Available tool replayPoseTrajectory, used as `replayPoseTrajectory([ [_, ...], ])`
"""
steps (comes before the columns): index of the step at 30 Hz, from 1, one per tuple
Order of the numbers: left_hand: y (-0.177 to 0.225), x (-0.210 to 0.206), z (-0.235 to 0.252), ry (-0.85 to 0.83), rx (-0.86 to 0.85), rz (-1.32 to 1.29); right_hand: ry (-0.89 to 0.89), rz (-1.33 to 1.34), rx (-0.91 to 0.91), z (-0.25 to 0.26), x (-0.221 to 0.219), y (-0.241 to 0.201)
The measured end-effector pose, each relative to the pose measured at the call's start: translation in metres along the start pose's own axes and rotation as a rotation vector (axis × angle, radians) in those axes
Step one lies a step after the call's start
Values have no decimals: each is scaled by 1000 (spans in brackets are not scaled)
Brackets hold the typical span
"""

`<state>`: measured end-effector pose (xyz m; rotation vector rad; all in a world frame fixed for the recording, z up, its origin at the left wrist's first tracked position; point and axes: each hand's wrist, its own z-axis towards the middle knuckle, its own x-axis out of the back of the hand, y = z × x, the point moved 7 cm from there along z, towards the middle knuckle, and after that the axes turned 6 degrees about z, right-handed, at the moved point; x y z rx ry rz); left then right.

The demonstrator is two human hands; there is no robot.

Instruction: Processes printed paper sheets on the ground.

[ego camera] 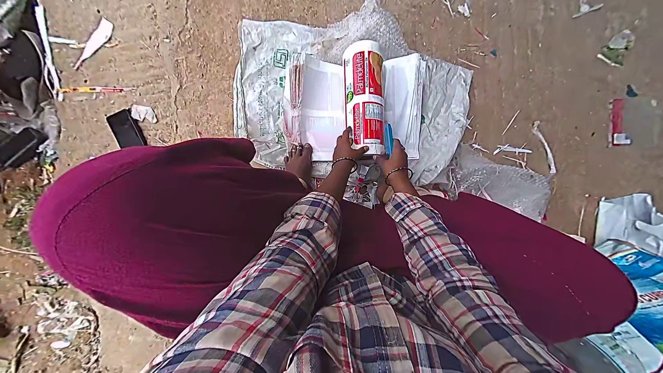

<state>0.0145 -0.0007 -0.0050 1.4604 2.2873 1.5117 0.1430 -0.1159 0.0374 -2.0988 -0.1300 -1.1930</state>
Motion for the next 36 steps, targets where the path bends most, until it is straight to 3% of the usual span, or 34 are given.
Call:
replayPoseTrajectory([
  [3,-2,1,-1,-1,-7,24,91,17,113,6,-15,12],
  [8,-9,1,2,27,-34,-28,82,59,354,14,-14,15],
  [12,-10,2,2,26,-41,-37,25,109,334,19,-13,20],
  [25,-9,4,-1,53,-85,-30,224,396,316,16,-23,40],
  [27,-2,4,-8,95,-149,57,237,363,299,11,-19,34],
  [32,29,-11,-34,162,-500,450,291,173,257,1,-14,21],
  [36,43,-22,-40,95,-457,582,368,311,131,2,-11,25],
])
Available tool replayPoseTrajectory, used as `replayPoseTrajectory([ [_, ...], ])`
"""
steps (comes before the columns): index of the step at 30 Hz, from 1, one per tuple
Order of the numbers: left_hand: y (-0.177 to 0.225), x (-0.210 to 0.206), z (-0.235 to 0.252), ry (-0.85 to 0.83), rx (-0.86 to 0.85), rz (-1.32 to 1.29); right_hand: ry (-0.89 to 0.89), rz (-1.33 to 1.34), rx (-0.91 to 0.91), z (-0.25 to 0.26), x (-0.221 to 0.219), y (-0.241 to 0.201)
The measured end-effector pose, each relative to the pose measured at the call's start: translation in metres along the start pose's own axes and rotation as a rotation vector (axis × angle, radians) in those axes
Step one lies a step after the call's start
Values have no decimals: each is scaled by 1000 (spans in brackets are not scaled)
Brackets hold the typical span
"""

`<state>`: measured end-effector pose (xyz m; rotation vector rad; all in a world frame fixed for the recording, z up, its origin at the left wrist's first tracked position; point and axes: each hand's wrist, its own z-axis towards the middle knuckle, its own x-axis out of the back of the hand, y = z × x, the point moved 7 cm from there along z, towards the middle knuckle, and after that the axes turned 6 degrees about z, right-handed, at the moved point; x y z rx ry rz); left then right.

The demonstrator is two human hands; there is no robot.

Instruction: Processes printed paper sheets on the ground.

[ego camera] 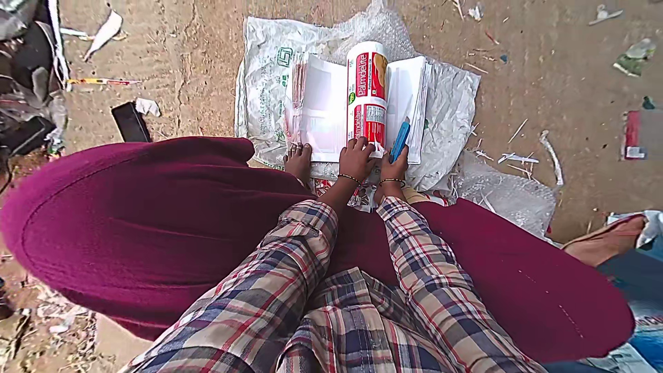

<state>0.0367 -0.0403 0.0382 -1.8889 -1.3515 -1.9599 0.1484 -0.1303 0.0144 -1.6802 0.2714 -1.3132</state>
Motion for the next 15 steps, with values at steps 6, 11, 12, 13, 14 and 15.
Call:
replayPoseTrajectory([
  [6,-2,2,11,-37,109,-45,128,295,-194,0,12,6],
  [11,-19,1,12,-1,294,-231,285,486,-373,-4,18,6],
  [12,-15,2,13,-8,289,-210,320,506,-383,-2,17,9],
  [13,-9,0,18,-20,249,-141,332,523,-395,0,16,9],
  [14,-3,-1,26,-23,188,-81,338,530,-400,1,15,9],
  [15,5,-2,33,-35,139,-48,339,534,-396,1,14,8],
])
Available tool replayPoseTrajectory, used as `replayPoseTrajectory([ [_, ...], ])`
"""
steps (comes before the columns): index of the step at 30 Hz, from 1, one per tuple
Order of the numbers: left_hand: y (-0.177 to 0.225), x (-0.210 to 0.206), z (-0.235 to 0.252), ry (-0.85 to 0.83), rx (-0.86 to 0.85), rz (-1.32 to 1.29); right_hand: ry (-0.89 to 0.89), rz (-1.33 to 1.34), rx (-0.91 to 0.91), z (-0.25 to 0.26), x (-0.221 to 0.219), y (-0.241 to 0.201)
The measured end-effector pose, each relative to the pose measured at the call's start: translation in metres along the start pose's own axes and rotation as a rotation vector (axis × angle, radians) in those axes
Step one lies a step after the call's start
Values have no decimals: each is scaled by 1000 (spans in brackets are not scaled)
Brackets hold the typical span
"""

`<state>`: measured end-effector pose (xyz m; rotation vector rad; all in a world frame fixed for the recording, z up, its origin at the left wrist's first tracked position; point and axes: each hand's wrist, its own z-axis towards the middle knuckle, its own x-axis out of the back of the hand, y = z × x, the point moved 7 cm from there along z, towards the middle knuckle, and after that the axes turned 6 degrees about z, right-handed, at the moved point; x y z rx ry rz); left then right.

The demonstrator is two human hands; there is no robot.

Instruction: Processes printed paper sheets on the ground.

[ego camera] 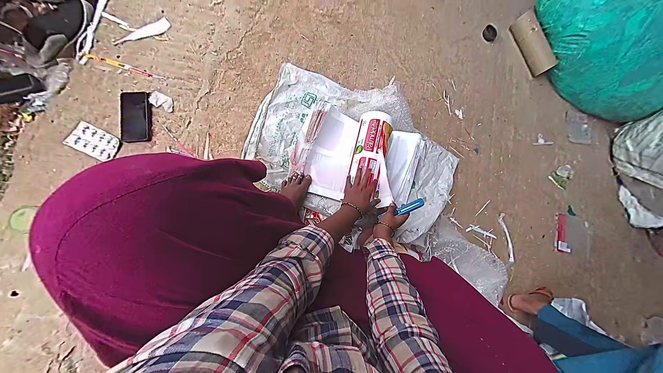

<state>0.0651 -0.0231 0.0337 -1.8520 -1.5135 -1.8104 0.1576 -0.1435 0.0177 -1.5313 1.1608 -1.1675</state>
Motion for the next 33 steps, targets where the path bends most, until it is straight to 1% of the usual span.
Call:
replayPoseTrajectory([
  [1,8,-1,6,-18,-20,3,-14,-5,8,-2,1,-2],
  [2,15,-1,13,-40,-4,-44,-44,-8,22,-4,1,-4],
  [4,22,3,25,-21,102,-200,-124,5,57,-6,1,-8],
  [6,19,4,37,-2,188,-302,-185,-2,79,-1,-3,-15],
  [8,10,0,42,40,162,-347,-216,-66,113,11,-14,-34],
  [10,4,-3,42,61,93,-358,-287,-233,166,30,-39,-56],
  [11,3,-4,40,58,76,-364,-361,-331,198,41,-56,-62],
  [14,-1,-2,38,38,69,-408,-594,-656,299,61,-115,-70],
  [16,-4,-1,38,28,66,-424,-669,-846,299,64,-146,-78],
  [18,-6,-2,40,24,61,-393,-708,-900,302,63,-160,-85],
  [19,-6,-3,39,28,60,-374,-730,-902,307,60,-160,-88],
  [22,-2,-8,39,89,72,-282,-678,-814,262,84,-148,-83],
  [24,-1,-11,39,93,86,-226,-622,-722,223,106,-128,-80],
  [26,-1,-11,39,86,89,-199,-543,-633,166,130,-101,-74],
  [28,-4,-13,38,132,81,-181,-434,-550,75,150,-77,-60],
  [29,-5,-12,40,155,76,-175,-385,-515,38,157,-72,-52],
  [31,-7,-11,39,177,72,-182,-294,-520,10,163,-69,-36],
  [33,-12,-13,37,184,97,-220,-259,-675,42,160,-73,-26],
])
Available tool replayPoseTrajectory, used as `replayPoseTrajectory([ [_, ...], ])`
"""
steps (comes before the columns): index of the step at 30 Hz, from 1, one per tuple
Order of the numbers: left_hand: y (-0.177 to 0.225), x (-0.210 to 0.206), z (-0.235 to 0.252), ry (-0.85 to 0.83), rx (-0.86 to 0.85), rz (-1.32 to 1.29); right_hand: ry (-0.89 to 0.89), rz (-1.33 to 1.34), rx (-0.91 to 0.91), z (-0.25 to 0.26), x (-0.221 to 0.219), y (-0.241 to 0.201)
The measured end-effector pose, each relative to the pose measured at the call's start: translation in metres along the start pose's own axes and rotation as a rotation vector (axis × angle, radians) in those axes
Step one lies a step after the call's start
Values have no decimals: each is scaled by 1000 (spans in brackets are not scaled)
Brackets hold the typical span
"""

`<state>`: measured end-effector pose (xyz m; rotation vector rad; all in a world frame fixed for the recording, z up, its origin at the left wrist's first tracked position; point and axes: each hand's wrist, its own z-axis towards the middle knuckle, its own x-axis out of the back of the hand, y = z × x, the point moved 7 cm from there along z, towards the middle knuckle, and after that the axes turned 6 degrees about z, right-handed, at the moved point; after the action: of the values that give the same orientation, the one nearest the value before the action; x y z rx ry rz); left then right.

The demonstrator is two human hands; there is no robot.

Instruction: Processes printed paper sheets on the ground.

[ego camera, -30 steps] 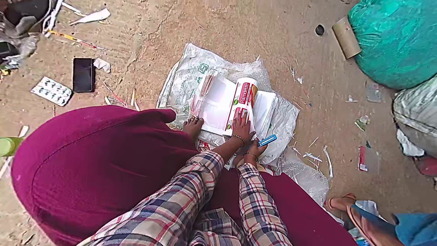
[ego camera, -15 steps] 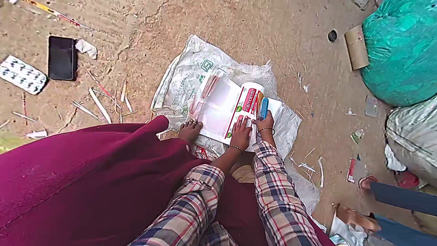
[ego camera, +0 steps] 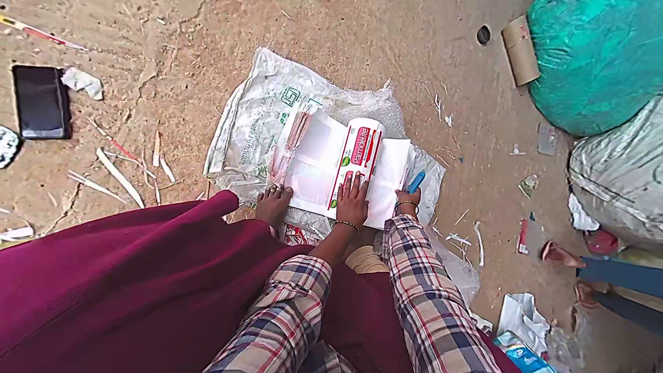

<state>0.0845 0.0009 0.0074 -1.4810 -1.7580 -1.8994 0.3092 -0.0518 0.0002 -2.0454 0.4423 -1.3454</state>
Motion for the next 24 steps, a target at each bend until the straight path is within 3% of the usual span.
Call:
replayPoseTrajectory([
  [5,-13,0,3,51,241,-157,9,-501,32,-7,-1,-20],
  [10,-13,34,17,-78,280,-210,-2,-531,87,-27,-17,-25],
  [12,-10,39,24,-212,366,-194,-163,-548,-151,-58,7,-57],
  [15,-17,32,27,-273,486,-179,-356,-512,-263,-84,27,-91],
  [16,-19,29,26,-266,503,-159,-369,-506,-249,-79,21,-83],
  [19,-16,22,21,-273,489,-76,-111,-389,-14,-37,-24,-19],
  [24,-8,24,22,-284,520,-64,-188,-395,-40,-23,-30,-3],
])
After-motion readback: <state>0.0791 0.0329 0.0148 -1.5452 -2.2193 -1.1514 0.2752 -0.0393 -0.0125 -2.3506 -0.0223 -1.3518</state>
